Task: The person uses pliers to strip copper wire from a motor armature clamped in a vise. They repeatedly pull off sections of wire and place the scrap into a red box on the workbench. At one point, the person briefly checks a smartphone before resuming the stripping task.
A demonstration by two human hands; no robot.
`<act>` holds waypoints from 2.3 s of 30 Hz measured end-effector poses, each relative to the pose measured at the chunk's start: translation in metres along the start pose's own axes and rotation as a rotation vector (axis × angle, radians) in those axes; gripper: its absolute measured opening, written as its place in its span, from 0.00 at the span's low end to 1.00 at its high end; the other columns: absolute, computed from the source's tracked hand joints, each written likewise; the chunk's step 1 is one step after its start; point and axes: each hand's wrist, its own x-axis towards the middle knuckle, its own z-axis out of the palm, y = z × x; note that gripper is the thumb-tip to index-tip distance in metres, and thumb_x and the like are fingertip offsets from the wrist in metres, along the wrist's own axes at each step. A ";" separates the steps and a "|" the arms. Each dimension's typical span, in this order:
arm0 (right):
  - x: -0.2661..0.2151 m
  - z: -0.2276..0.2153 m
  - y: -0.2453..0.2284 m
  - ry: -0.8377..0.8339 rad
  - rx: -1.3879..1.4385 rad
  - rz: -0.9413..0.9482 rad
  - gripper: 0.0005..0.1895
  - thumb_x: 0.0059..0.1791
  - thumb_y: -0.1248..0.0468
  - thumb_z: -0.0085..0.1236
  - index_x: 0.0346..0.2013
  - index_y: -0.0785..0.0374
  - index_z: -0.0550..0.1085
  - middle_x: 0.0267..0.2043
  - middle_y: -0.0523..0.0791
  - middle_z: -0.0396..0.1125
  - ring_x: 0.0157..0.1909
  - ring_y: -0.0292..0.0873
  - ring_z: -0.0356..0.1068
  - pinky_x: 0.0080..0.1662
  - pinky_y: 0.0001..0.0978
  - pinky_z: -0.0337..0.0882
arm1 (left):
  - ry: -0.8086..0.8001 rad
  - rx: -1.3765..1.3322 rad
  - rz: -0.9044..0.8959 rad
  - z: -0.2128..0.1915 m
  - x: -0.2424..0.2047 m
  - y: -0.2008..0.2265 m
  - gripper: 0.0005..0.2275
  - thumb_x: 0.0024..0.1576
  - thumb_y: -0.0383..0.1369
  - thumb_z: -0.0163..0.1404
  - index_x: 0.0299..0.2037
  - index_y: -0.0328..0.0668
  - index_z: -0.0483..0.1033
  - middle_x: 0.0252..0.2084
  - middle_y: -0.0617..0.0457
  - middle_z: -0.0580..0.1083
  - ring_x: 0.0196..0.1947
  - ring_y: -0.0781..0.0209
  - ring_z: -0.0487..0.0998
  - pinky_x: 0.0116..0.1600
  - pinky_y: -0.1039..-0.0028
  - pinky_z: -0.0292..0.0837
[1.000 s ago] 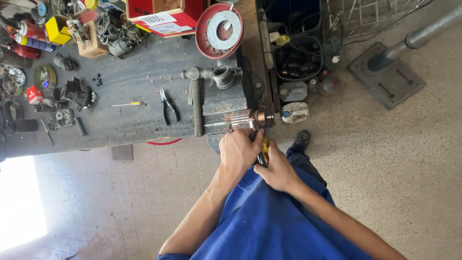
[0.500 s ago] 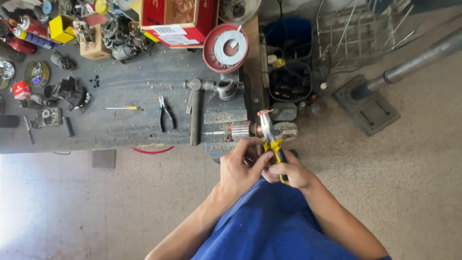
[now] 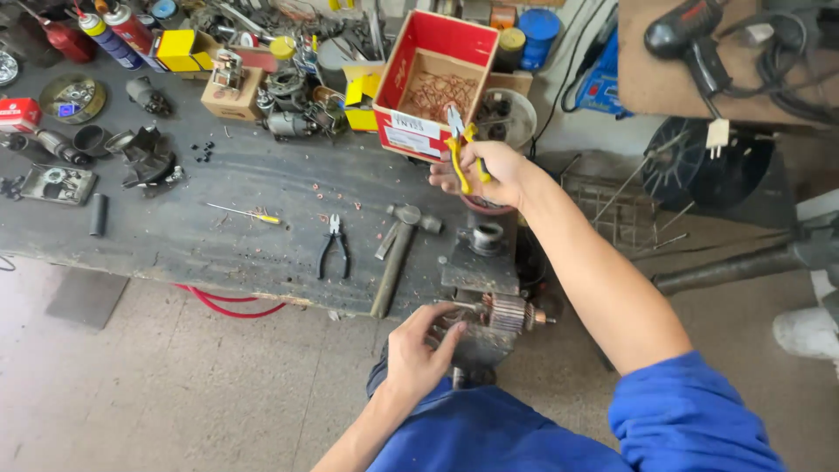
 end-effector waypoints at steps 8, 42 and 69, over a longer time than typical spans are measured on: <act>0.083 -0.020 -0.003 0.326 -0.287 0.039 0.11 0.46 0.67 0.38 0.37 0.61 0.70 0.38 0.49 0.74 0.23 0.36 0.60 0.24 0.23 0.51 | 0.126 -0.016 -0.239 -0.098 0.012 -0.072 0.08 0.56 0.39 0.56 0.41 0.51 0.82 0.37 0.60 0.83 0.31 0.68 0.84 0.38 0.77 0.80; 0.092 0.000 0.049 0.498 -0.026 -0.369 0.04 0.54 0.64 0.55 0.42 0.57 0.70 0.30 0.38 0.65 0.29 0.33 0.70 0.23 0.11 0.63 | -0.416 -0.745 -0.456 0.031 0.400 -0.096 0.19 0.56 0.40 0.60 0.48 0.29 0.76 0.29 0.57 0.68 0.27 0.69 0.74 0.28 0.82 0.74; 0.041 0.090 0.141 0.653 -0.321 -0.834 0.20 0.47 0.70 0.65 0.51 0.77 0.73 0.66 0.58 0.60 0.71 0.51 0.56 0.72 0.48 0.52 | -0.260 0.011 0.100 -0.004 0.435 -0.156 0.15 0.58 0.44 0.60 0.52 0.52 0.81 0.47 0.42 0.79 0.52 0.41 0.80 0.57 0.55 0.76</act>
